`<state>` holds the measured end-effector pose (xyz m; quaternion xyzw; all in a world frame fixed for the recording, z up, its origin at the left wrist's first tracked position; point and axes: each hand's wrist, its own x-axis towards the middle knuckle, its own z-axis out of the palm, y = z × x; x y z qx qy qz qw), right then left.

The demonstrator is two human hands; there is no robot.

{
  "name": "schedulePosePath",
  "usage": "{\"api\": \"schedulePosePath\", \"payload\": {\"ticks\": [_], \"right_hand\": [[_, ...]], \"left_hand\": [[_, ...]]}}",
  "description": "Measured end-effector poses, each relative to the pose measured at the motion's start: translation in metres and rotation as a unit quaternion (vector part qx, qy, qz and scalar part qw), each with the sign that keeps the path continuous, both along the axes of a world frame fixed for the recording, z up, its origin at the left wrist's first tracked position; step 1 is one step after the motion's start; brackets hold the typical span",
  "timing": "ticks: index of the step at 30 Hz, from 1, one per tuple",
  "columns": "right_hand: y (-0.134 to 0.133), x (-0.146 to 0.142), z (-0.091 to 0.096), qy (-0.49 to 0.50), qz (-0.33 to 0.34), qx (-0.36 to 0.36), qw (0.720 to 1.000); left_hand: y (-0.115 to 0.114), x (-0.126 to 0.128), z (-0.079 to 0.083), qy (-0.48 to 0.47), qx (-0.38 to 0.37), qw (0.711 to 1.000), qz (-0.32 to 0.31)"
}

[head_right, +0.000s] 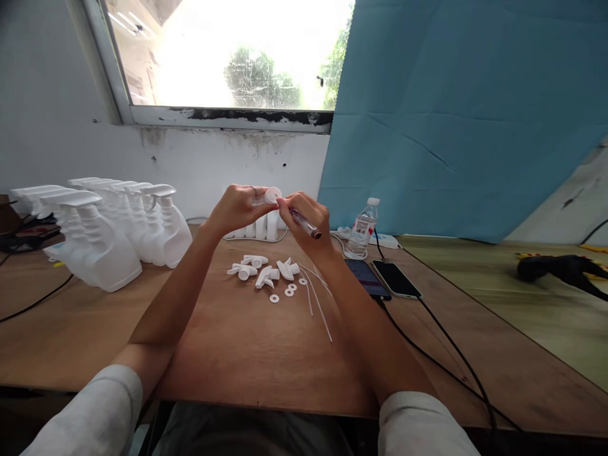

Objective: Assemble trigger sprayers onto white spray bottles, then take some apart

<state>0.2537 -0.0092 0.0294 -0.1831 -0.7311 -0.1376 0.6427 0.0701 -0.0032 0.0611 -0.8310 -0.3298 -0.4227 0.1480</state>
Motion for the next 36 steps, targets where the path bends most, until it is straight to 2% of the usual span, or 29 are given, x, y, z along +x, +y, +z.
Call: {"api": "schedulePosePath", "payload": {"ticks": [4,7,15,19,23,28,30,33,36], "right_hand": [[0.000,-0.003,0.001,0.104,0.114,-0.117,0.981],[-0.002,-0.003,0.004,0.136,0.170,-0.157,0.963],[-0.004,-0.002,0.005,0.136,0.199,-0.163,0.957],[-0.002,0.004,0.011,0.136,0.236,-0.185,0.944],[-0.003,0.014,0.018,0.090,0.252,-0.214,0.940],[-0.010,0.018,0.022,0.037,0.218,-0.243,0.945],[-0.009,0.017,0.023,0.049,0.228,-0.291,0.928],[-0.005,0.015,0.022,0.078,0.258,-0.375,0.887],[0.000,0.013,0.020,0.093,0.273,-0.431,0.855]], "left_hand": [[-0.002,0.001,-0.001,0.004,-0.006,1.000,-0.009],[-0.005,0.000,0.000,0.001,-0.020,1.000,-0.020],[-0.003,-0.006,0.000,0.011,-0.026,0.999,-0.041],[0.001,-0.009,0.000,0.027,-0.029,0.996,-0.075],[0.000,-0.009,0.000,0.037,-0.061,0.992,-0.105],[-0.004,-0.010,0.003,0.049,-0.132,0.982,-0.123],[-0.007,-0.012,0.005,0.053,-0.186,0.974,-0.120],[-0.011,-0.015,0.008,0.078,-0.276,0.953,-0.097],[-0.015,-0.017,0.010,0.089,-0.323,0.937,-0.102]]}}
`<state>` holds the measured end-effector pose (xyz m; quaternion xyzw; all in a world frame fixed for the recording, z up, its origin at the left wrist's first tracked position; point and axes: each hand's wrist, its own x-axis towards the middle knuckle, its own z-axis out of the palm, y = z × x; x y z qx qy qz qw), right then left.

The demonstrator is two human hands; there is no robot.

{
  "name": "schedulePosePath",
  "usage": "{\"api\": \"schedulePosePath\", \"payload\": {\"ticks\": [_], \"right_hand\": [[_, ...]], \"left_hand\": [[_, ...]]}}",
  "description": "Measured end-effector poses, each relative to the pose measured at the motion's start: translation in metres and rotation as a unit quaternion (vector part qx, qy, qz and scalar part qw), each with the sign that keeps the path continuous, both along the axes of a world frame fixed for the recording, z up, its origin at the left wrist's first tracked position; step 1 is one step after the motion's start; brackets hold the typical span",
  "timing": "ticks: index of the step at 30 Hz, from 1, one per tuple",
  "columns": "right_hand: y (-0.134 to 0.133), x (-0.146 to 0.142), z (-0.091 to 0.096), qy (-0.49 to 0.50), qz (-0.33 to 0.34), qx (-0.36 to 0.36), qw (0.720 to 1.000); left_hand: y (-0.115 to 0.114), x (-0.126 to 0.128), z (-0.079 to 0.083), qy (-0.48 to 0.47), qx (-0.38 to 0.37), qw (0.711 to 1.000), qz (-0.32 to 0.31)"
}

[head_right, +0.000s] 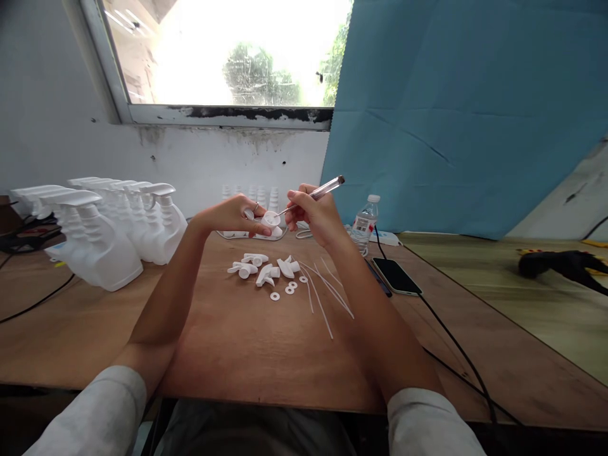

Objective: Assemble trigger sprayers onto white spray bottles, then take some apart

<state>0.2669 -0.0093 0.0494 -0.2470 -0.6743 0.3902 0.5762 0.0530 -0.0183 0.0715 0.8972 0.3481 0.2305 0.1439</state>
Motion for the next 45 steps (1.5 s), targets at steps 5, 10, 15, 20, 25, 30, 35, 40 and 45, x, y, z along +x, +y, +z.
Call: {"api": "schedulePosePath", "payload": {"ticks": [5,10,15,20,25,30,35,40,45], "right_hand": [[0.001,-0.002,0.000,0.025,0.031,-0.084,0.996],[-0.001,-0.005,0.002,0.060,0.064,-0.170,0.981],[-0.005,-0.009,0.005,0.075,0.070,-0.212,0.972],[-0.005,-0.009,0.004,0.055,0.085,-0.243,0.965],[-0.002,-0.007,0.004,0.050,0.146,-0.282,0.947],[0.005,0.000,0.004,0.050,0.105,-0.271,0.956],[0.015,0.013,-0.002,-0.040,-0.058,-0.181,0.981],[0.013,0.018,-0.001,-0.190,-0.158,-0.108,0.963],[0.012,0.023,0.007,-0.203,-0.215,-0.064,0.953]], "left_hand": [[-0.002,-0.002,0.002,-0.010,-0.023,0.999,-0.026],[-0.003,-0.001,0.002,-0.022,-0.049,0.997,-0.046],[-0.002,0.001,0.001,-0.019,-0.049,0.997,-0.050],[0.000,0.000,0.001,-0.008,-0.048,0.998,-0.049],[0.001,-0.001,0.000,0.008,-0.057,0.998,-0.030],[0.010,-0.005,-0.003,0.093,-0.045,0.994,0.040],[0.023,-0.017,-0.008,0.148,-0.108,0.973,0.138],[0.034,-0.019,-0.015,0.189,-0.139,0.959,0.157],[0.043,-0.003,-0.028,0.243,-0.161,0.944,0.152]]}}
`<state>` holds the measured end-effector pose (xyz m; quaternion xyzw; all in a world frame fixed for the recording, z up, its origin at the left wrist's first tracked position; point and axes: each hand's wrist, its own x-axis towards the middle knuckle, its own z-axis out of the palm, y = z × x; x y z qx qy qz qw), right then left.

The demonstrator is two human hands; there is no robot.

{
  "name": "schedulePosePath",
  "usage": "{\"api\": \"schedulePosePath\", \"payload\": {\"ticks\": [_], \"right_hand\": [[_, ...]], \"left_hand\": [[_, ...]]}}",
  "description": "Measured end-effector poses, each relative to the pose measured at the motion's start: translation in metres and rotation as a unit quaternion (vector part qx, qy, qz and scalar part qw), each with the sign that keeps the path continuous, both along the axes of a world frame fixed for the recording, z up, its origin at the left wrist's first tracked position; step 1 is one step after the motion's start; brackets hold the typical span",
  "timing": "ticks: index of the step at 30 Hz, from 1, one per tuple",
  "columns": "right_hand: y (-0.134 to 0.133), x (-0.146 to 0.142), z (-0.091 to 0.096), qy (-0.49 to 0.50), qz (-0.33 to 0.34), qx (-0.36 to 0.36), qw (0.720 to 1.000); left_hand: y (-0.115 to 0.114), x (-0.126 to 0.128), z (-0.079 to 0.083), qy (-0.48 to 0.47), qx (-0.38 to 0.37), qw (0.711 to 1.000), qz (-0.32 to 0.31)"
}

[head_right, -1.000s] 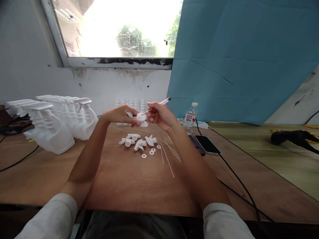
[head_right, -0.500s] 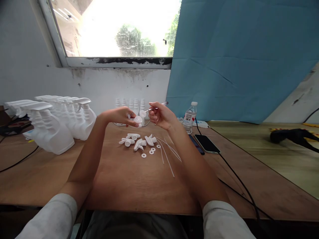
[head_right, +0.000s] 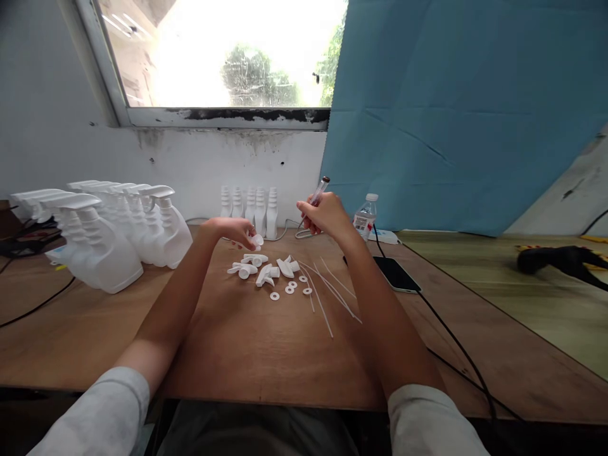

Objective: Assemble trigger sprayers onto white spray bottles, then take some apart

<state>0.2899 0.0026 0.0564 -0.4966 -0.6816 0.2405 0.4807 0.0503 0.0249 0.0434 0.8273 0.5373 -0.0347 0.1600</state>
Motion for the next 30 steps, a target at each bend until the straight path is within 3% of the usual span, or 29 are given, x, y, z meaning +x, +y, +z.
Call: {"api": "schedulePosePath", "payload": {"ticks": [3,5,7,9,11,14,17,21,26,30], "right_hand": [[0.004,0.014,0.002,-0.030,0.023,-0.016,0.999],[0.006,0.026,0.001,-0.090,0.110,-0.066,0.988],[0.007,0.038,-0.002,-0.183,0.230,-0.141,0.946],[0.006,0.046,-0.005,-0.261,0.306,-0.220,0.889],[0.005,0.048,-0.009,-0.299,0.306,-0.283,0.858],[0.004,0.043,-0.013,-0.316,0.270,-0.317,0.852],[0.008,0.032,-0.020,-0.315,0.278,-0.337,0.843],[0.018,0.017,-0.034,-0.342,0.267,-0.427,0.793],[0.032,0.005,-0.053,-0.397,0.253,-0.481,0.740],[0.038,0.003,-0.061,-0.408,0.265,-0.477,0.732]], "left_hand": [[0.010,0.010,-0.013,0.017,-0.015,1.000,-0.010],[0.019,0.014,-0.022,0.028,-0.009,0.999,-0.016],[0.029,0.016,-0.031,0.035,0.010,0.999,-0.021],[0.037,0.018,-0.040,0.036,0.034,0.998,-0.029],[0.043,0.020,-0.048,0.035,0.056,0.997,-0.037],[0.050,0.024,-0.062,0.034,0.083,0.995,-0.049],[0.055,0.029,-0.075,0.037,0.095,0.993,-0.060],[0.061,0.033,-0.088,0.052,0.086,0.993,-0.069],[0.067,0.035,-0.097,0.063,0.077,0.992,-0.080],[0.062,0.037,-0.095,0.068,0.050,0.993,-0.084]]}}
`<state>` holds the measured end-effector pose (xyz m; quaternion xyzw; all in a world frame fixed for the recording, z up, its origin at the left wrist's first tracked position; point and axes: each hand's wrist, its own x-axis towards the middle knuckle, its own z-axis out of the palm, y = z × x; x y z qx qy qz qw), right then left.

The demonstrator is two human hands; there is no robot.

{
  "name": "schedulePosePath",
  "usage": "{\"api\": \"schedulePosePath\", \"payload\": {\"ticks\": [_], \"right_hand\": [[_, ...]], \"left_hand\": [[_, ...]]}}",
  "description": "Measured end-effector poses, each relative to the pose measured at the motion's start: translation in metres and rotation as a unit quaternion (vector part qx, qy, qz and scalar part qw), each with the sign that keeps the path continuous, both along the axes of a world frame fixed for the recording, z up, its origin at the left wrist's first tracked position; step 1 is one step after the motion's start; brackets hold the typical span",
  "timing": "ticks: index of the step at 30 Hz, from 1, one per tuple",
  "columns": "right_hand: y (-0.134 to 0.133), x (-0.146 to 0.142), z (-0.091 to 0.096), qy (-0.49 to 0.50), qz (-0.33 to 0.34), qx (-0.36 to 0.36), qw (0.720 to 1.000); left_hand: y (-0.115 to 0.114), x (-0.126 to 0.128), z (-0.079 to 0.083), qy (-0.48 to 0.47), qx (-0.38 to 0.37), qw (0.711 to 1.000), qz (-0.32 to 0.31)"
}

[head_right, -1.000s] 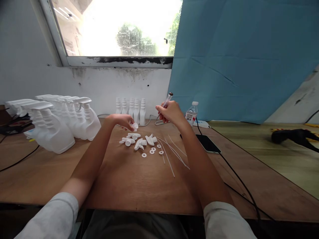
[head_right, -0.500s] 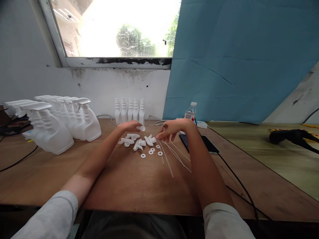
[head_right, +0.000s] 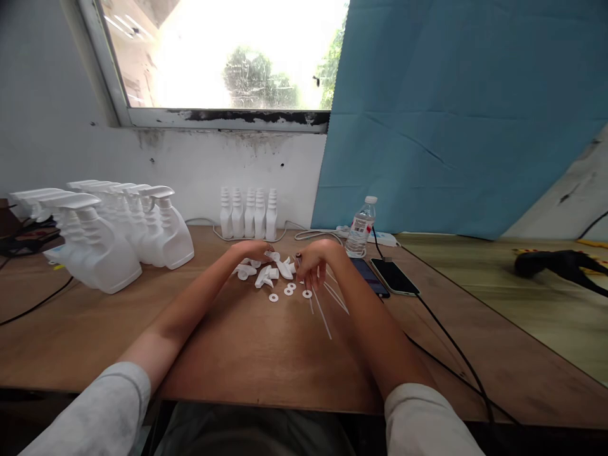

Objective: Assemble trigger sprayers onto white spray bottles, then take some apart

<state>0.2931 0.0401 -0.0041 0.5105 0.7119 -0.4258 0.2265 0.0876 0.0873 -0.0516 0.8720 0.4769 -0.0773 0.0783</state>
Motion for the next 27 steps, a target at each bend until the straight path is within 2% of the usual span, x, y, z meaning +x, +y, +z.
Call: {"api": "schedulePosePath", "payload": {"ticks": [3,6,9,11,13,14,16,17,19,22,24,25,27], "right_hand": [[-0.001,0.000,0.002,0.049,0.014,0.027,0.998],[-0.005,0.000,0.009,0.099,0.027,0.058,0.993],[-0.013,0.001,0.019,0.114,0.034,0.078,0.990],[-0.019,0.003,0.027,0.115,0.031,0.093,0.989],[-0.024,0.006,0.034,0.114,0.026,0.110,0.987],[-0.026,0.008,0.037,0.115,0.025,0.120,0.986],[-0.032,0.012,0.045,0.121,0.027,0.141,0.982],[-0.035,0.015,0.049,0.125,0.030,0.150,0.980],[-0.043,0.020,0.057,0.134,0.034,0.162,0.977],[-0.056,0.027,0.070,0.134,0.041,0.181,0.973],[-0.065,0.031,0.077,0.125,0.048,0.200,0.971],[-0.068,0.033,0.080,0.121,0.050,0.208,0.969],[-0.074,0.037,0.084,0.119,0.052,0.214,0.968]], "left_hand": [[-0.008,0.001,0.008,0.004,-0.028,1.000,0.005],[-0.016,-0.005,0.028,0.000,-0.036,0.999,0.024],[-0.031,-0.025,0.063,-0.017,-0.020,0.999,0.048],[-0.053,-0.048,0.092,-0.044,0.006,0.997,0.060],[-0.086,-0.076,0.121,-0.150,0.090,0.982,0.076],[-0.105,-0.090,0.133,-0.194,0.156,0.965,0.083],[-0.145,-0.118,0.150,-0.234,0.323,0.906,0.142],[-0.163,-0.130,0.154,-0.239,0.399,0.865,0.190],[-0.190,-0.153,0.156,-0.229,0.475,0.790,0.313],[-0.209,-0.182,0.147,-0.238,0.474,0.708,0.466],[-0.210,-0.197,0.142,-0.257,0.453,0.692,0.500],[-0.208,-0.202,0.140,-0.264,0.445,0.701,0.490],[-0.206,-0.207,0.140,-0.269,0.437,0.739,0.436]]}}
